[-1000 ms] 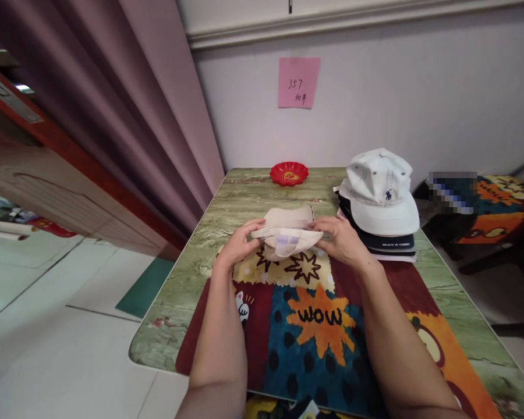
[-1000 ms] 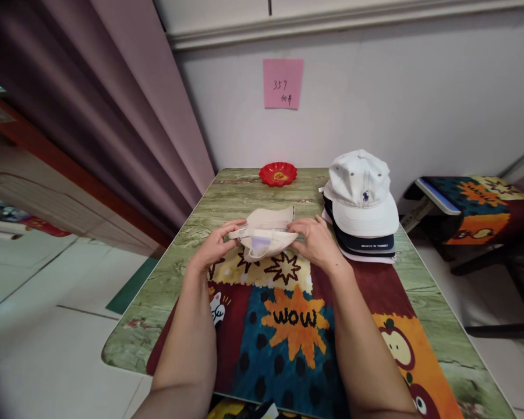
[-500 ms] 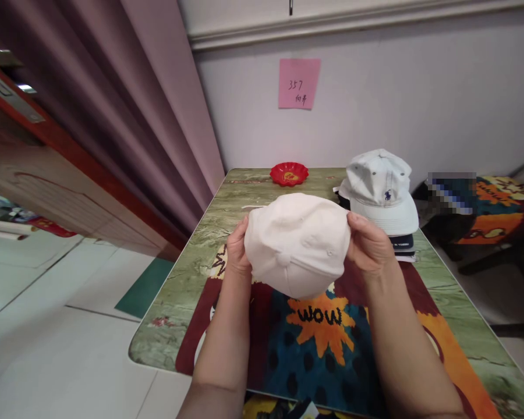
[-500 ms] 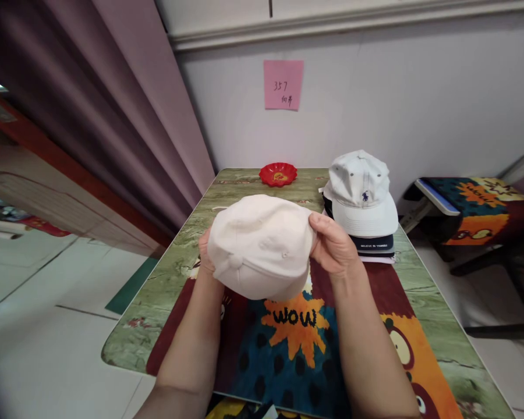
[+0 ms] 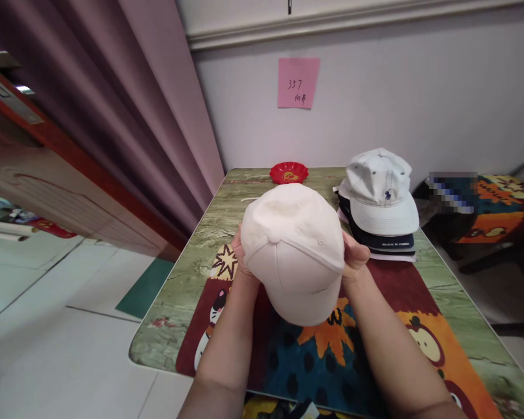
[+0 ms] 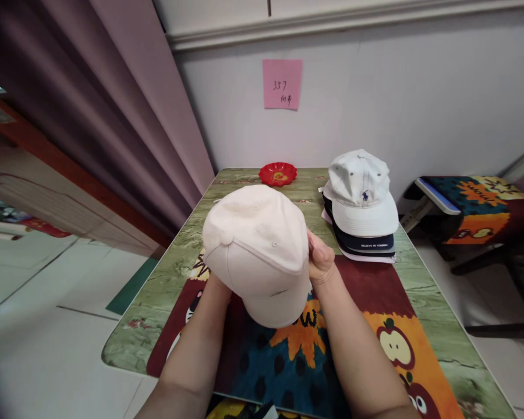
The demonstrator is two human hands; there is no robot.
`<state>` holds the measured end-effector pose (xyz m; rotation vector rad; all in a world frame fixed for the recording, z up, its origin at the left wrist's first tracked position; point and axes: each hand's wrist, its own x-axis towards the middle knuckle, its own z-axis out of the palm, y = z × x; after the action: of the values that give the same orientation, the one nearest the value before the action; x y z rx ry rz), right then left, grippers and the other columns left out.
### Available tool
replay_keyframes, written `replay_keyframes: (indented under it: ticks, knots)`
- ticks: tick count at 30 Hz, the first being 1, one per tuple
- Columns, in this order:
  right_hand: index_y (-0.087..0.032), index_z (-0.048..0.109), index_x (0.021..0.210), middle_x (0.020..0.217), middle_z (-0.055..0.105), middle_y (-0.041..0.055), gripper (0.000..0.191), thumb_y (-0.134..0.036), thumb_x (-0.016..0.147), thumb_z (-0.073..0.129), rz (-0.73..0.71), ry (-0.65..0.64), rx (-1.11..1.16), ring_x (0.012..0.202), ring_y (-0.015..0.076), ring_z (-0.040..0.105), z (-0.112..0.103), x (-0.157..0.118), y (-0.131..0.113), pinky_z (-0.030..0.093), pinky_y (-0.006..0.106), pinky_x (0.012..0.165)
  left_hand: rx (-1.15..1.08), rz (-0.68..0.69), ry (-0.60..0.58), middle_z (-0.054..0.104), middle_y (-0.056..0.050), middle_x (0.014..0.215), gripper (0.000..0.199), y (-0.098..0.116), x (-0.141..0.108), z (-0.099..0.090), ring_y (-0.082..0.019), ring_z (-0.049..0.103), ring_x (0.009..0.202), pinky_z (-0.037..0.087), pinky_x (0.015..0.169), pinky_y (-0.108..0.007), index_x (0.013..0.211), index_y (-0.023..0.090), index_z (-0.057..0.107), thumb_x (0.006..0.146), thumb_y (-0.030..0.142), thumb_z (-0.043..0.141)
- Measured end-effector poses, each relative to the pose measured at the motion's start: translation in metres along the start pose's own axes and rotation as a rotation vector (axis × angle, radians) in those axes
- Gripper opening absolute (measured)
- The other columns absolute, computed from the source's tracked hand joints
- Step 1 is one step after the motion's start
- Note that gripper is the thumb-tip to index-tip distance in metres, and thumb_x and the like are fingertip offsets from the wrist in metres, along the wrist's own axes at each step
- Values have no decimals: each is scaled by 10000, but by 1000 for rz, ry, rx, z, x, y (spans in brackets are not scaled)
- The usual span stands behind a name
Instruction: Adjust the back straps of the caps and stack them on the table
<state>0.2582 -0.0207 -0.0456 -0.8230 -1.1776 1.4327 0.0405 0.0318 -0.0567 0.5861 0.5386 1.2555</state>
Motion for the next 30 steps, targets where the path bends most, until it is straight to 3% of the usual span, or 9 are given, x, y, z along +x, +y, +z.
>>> replay_keyframes:
  ticks: [5, 10, 15, 18, 21, 24, 27, 30]
  knots:
    - [-206, 522, 1398, 1113, 737, 186, 1257, -1081, 536, 256, -44, 119, 72, 1084, 378, 695, 16, 4, 0, 545, 555, 892, 40, 69, -33, 754, -88, 1159, 903, -8, -5, -4, -343, 545, 1338, 506, 1028, -450, 1190, 266, 711, 664, 960, 469]
    - [-219, 480, 1457, 1177, 713, 169, 1199, -1029, 657, 103, -87, 116, 42, 1210, 362, 636, 30, 8, -12, 489, 568, 987, 13, 15, -70, 766, -93, 1111, 982, -22, -7, 4, -329, 589, 1273, 513, 991, -439, 1181, 255, 721, 677, 1005, 336]
    - [-228, 528, 1414, 1157, 711, 169, 1171, -1044, 637, 209, -104, 47, 118, 1258, 395, 587, 36, 9, -22, 423, 606, 1053, 7, 37, -86, 750, -95, 1182, 978, -23, -3, 13, -352, 581, 1292, 500, 1013, -474, 1206, 263, 716, 681, 999, 343]
    - [-239, 520, 1437, 1213, 700, 162, 1083, -992, 704, 258, -139, 106, 60, 1234, 391, 597, 33, 13, -26, 435, 612, 1033, -7, 12, -90, 720, -105, 1267, 975, -20, -2, 17, -361, 560, 1329, 483, 1043, -494, 1265, 251, 686, 700, 977, 364]
    - [-241, 519, 1452, 1272, 688, 150, 987, -922, 786, 263, -154, 216, 41, 1221, 385, 610, 23, 17, -27, 453, 609, 1014, -1, -59, -99, 703, -121, 1306, 857, -19, 1, 19, -367, 571, 1323, 477, 1060, -503, 1264, 214, 679, 751, 874, 491]
    - [-257, 514, 1466, 1324, 677, 117, 884, -846, 852, 274, -185, 301, 22, 1212, 368, 626, 6, 18, -26, 477, 589, 1001, 32, -151, -118, 734, -117, 1245, 577, -19, 5, 19, -344, 634, 1248, 499, 1045, -463, 1175, 185, 708, 785, 609, 695]
    - [-287, 524, 1469, 1312, 693, 92, 845, -832, 854, 326, -207, 294, -31, 1189, 367, 642, -13, 17, -29, 494, 585, 992, 95, -240, -171, 784, -99, 1072, 384, -19, 8, 18, -277, 728, 1029, 556, 916, -360, 1027, 160, 737, 718, 374, 815]
    - [-286, 547, 1456, 1250, 721, 97, 832, -828, 848, 374, -202, 266, -56, 1171, 378, 651, -26, 17, -35, 500, 594, 990, 179, -369, -295, 790, -92, 940, 363, -17, 9, 18, -219, 743, 793, 568, 751, -303, 980, 146, 728, 665, 275, 854]
